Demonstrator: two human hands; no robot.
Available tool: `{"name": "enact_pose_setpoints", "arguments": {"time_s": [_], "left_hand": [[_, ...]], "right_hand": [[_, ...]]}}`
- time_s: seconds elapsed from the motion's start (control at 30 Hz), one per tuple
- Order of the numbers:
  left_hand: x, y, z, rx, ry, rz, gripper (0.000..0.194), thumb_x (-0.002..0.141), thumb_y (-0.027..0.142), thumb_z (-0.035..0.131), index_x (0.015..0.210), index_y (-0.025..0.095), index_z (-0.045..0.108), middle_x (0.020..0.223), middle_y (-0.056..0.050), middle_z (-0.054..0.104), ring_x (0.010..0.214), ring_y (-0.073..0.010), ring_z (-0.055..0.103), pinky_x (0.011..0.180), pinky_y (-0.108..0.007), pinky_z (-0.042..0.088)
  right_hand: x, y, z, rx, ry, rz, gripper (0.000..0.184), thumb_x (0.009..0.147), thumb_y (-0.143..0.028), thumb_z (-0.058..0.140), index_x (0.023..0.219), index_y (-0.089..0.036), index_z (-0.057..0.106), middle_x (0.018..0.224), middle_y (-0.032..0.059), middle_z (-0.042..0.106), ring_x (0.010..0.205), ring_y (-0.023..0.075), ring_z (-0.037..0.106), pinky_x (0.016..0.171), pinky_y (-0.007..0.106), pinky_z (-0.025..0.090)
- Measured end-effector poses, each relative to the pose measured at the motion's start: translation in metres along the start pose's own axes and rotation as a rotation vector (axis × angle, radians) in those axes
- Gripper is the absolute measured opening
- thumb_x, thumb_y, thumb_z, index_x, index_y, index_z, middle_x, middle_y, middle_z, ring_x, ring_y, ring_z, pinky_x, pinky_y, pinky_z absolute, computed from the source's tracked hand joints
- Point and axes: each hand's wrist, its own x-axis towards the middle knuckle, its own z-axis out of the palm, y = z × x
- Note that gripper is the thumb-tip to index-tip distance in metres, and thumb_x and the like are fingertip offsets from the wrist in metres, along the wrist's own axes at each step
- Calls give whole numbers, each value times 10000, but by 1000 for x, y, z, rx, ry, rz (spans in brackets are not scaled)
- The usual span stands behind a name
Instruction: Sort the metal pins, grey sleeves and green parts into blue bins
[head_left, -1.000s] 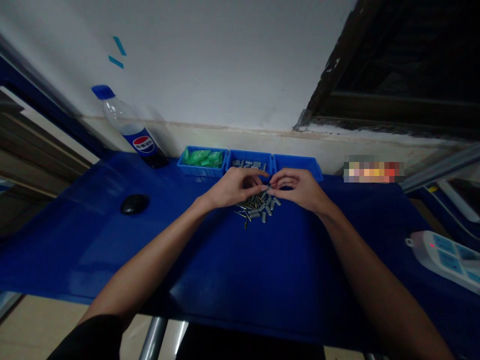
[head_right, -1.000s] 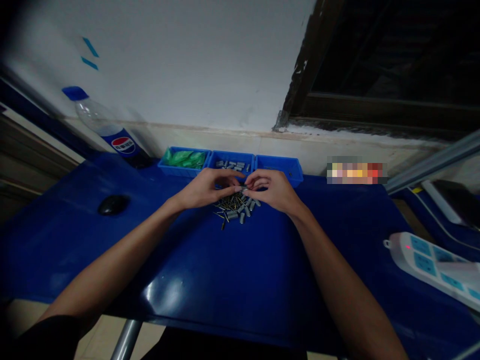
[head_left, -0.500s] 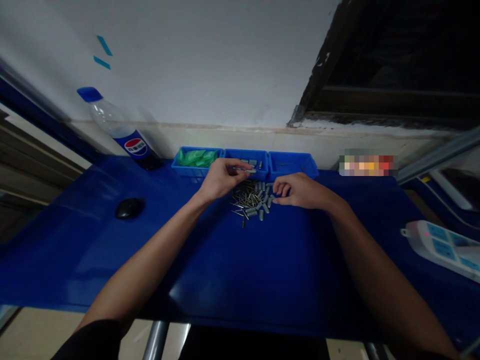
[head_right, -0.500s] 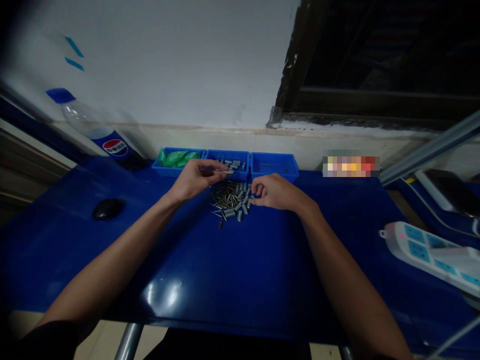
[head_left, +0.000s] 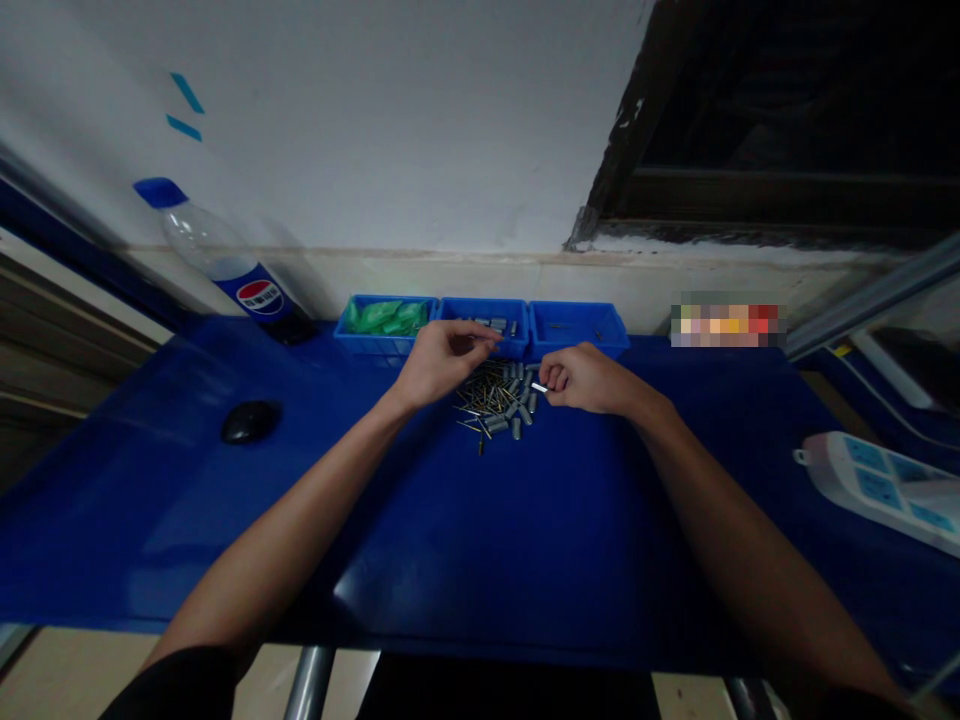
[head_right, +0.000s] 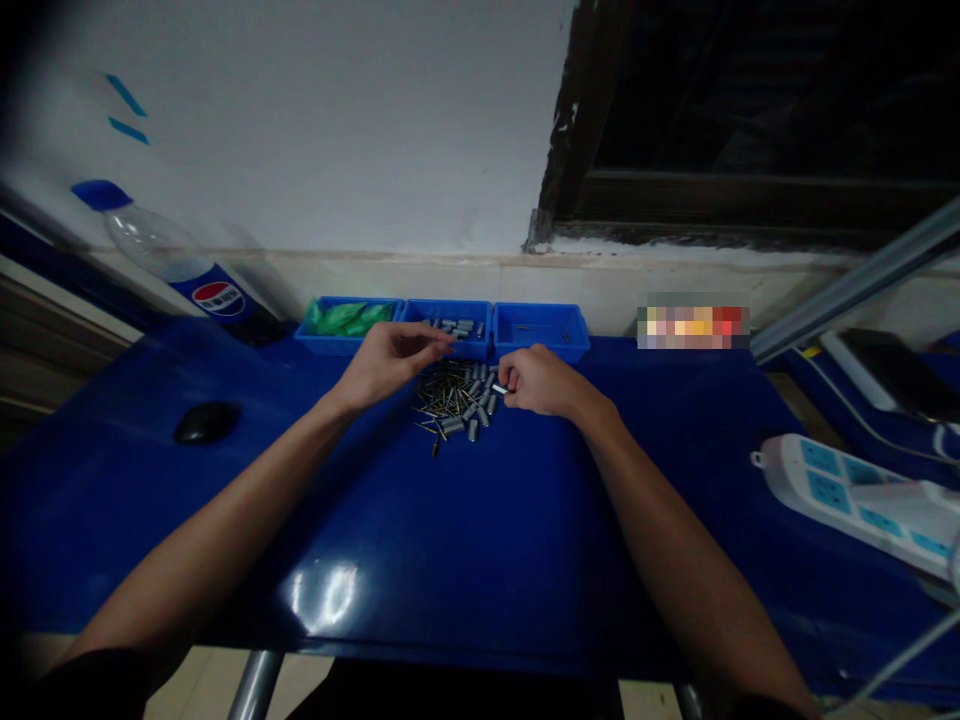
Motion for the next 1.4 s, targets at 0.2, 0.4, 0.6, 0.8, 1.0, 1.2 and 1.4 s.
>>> {"name": "enact_pose_setpoints", "arguments": {"time_s": [0.2, 0.4, 0.6, 0.8, 1.0, 1.2, 1.4], "left_hand": [[-2, 0, 5, 21, -62, 30, 269, 886, 292, 675, 1051, 126, 806, 1005, -118, 807, 895, -211, 752, 847, -341, 613], [-5, 1, 7, 34, -154, 39, 274, 894, 291, 657, 1067, 131, 797, 1018, -108, 804, 848, -188, 740, 817, -326, 607], [-4, 3, 5, 72, -151, 51, 267, 884, 269, 648, 1053, 134, 805, 1003, -107, 803, 838, -186, 731, 821, -327, 600], [-5, 3, 6, 72, -173, 56, 268, 862, 244, 647, 1051, 140, 807, 959, -90, 804, 803, -182, 730, 804, -324, 600], [-6, 5, 6, 85, -173, 62, 258, 858, 236, 646, 1039, 140, 804, 957, -86, 808, 809, -189, 738, 796, -324, 605], [-6, 4, 7, 82, -178, 68, 246, 860, 238, 643, 1020, 142, 803, 959, -93, 810, 809, -187, 743, 815, -336, 609], [-6, 4, 6, 94, -179, 81, 235, 872, 254, 652, 1016, 149, 804, 954, -87, 808, 814, -188, 742, 809, -332, 607]], "right_hand": [[-4, -4, -11, 153, 59, 14, 149, 673, -185, 741, 816, -188, 780, 717, 36, 753, 697, 202, 720, 692, 337, 577], [-2, -3, -9, 196, 92, 4, 115, 659, -171, 723, 755, -205, 775, 699, 31, 746, 679, 204, 712, 689, 360, 570], [-8, 7, -12, -140, 58, -12, 299, 648, -230, 798, 945, -203, 786, 880, 79, 738, 800, 255, 684, 719, 400, 532], [-7, 11, -9, -254, 6, 31, 301, 680, -174, 764, 975, -226, 787, 890, 74, 721, 758, 231, 654, 720, 388, 503], [-6, -1, -6, -218, -20, -33, 419, 699, -219, 735, 1116, -232, 776, 936, 70, 736, 704, 211, 661, 684, 368, 507], [-3, -2, -4, -159, -24, -105, 216, 735, -183, 681, 915, -232, 791, 869, 65, 753, 700, 215, 674, 695, 387, 524], [-4, -1, -7, -56, -12, -2, 206, 640, -139, 732, 819, -224, 789, 681, 20, 730, 638, 198, 667, 629, 352, 526]]}}
